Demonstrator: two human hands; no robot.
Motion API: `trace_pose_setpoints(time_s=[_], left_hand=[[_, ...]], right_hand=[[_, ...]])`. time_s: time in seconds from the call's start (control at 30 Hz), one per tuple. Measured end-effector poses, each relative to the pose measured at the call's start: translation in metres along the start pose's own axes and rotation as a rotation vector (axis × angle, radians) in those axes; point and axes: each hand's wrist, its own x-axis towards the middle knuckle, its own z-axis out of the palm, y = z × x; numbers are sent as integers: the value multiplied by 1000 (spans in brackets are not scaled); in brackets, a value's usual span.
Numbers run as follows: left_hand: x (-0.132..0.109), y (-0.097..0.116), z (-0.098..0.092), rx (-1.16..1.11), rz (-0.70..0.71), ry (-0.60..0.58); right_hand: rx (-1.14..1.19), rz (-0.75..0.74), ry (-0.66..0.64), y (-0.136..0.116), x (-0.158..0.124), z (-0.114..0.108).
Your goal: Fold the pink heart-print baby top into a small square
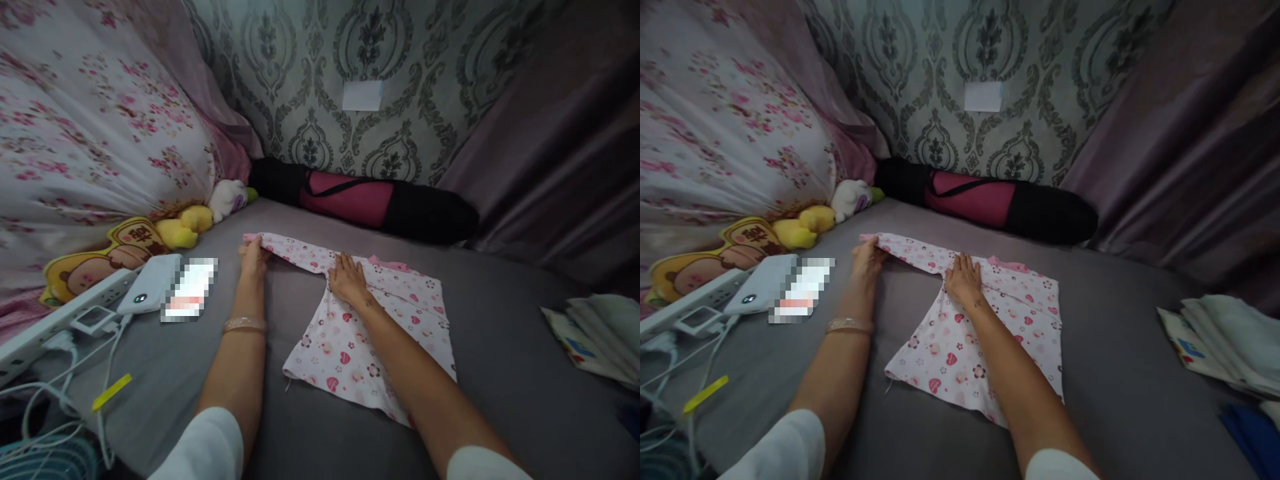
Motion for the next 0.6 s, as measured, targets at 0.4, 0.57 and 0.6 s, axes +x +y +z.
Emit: trace_pose_setpoints(time_s=[0.4,0.57,0.6], left_hand=[[-17,31,19,-118,-89,-294],[-43,42,41,-116,9,-491],[-51,44,48,-144,29,-525]], right_hand=[[140,-2,-44,1,1,-9],[575,23,69,10,0,-22],[614,50,105,14,-1,-25]])
